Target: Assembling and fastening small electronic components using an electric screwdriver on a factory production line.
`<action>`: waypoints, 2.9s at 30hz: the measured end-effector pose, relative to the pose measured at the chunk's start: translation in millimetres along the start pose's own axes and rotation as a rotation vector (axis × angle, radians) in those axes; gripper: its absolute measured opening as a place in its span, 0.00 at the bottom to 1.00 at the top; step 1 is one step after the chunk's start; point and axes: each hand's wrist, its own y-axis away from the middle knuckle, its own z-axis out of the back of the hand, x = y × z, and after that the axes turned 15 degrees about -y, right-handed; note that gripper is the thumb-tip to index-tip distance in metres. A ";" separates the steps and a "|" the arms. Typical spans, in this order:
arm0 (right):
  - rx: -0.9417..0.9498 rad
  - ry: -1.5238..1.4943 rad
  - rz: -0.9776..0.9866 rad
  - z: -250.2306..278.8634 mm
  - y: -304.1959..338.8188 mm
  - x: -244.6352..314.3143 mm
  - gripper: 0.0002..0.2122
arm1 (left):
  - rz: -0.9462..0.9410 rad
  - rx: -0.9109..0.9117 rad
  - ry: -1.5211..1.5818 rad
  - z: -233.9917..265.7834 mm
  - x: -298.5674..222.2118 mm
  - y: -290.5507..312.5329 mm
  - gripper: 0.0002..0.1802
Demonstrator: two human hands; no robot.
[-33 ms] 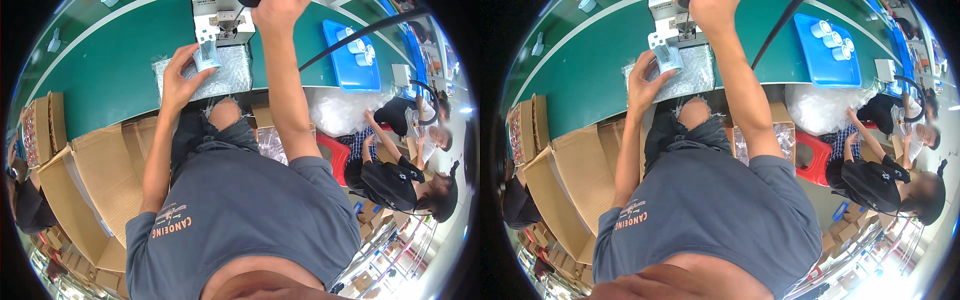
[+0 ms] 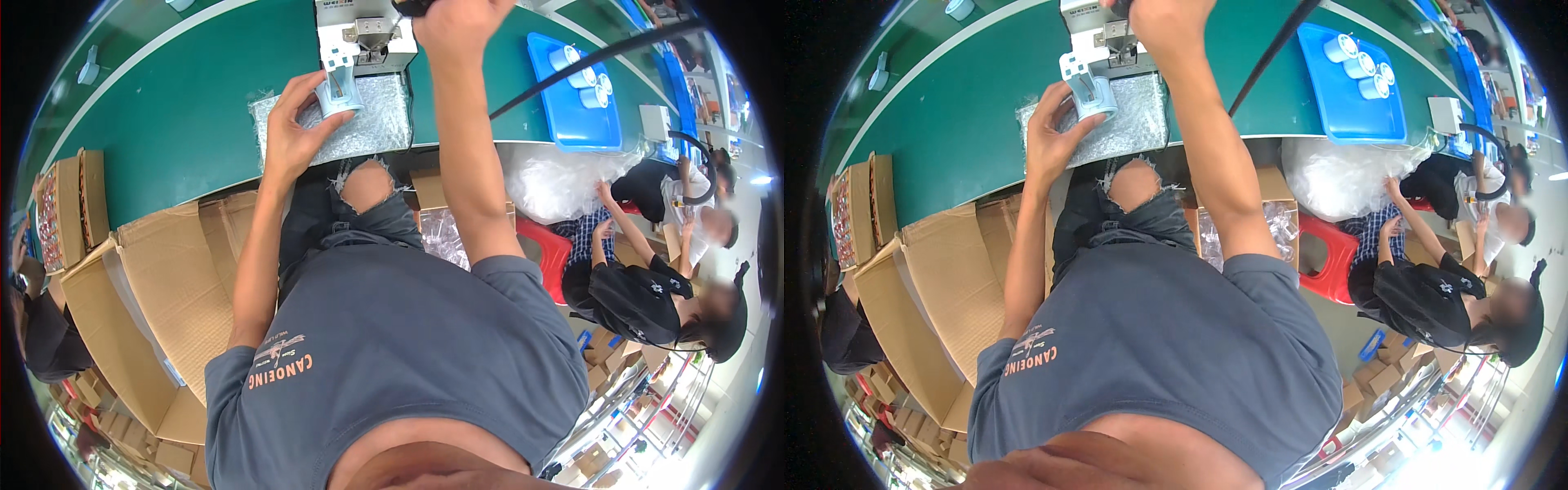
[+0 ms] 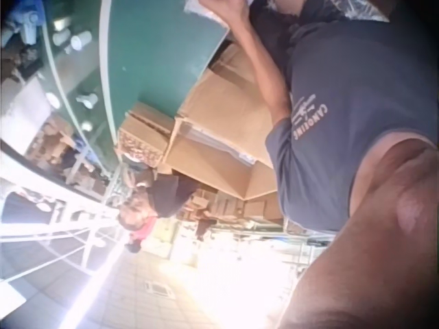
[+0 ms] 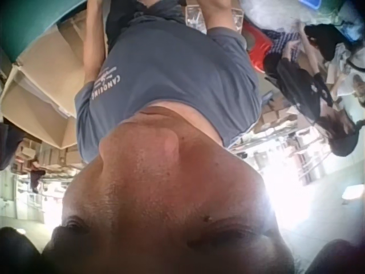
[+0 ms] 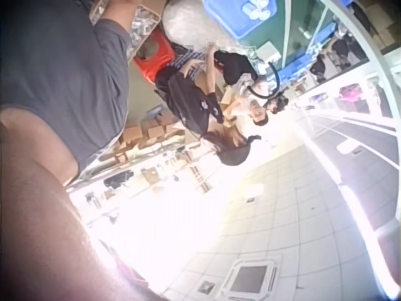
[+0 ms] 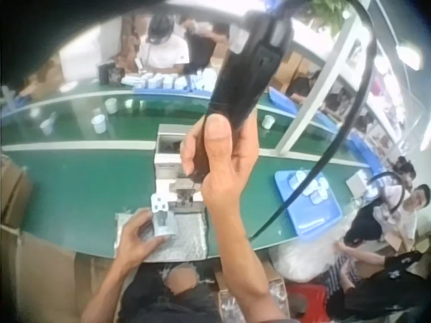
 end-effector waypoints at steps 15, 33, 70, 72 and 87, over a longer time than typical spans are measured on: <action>-0.034 0.041 -0.103 -25.8 33.2 8.2 0.24 | 0.009 0.014 -0.127 -2.7 -6.1 -1.3 0.34; -0.011 -0.019 -0.140 -25.7 29.8 17.4 0.32 | 0.038 0.005 -0.165 -0.2 -6.9 -0.1 0.33; 0.057 0.146 0.024 6.8 -9.6 -9.3 0.15 | 0.050 0.010 -0.018 -1.4 -2.3 1.2 0.31; 0.060 0.119 0.015 7.1 -8.6 -8.4 0.15 | 0.008 -0.017 -0.028 -2.4 0.7 -1.0 0.34; -0.100 -0.048 -0.164 -38.4 27.6 16.4 0.22 | 0.038 0.008 -0.087 -1.8 -1.8 0.1 0.33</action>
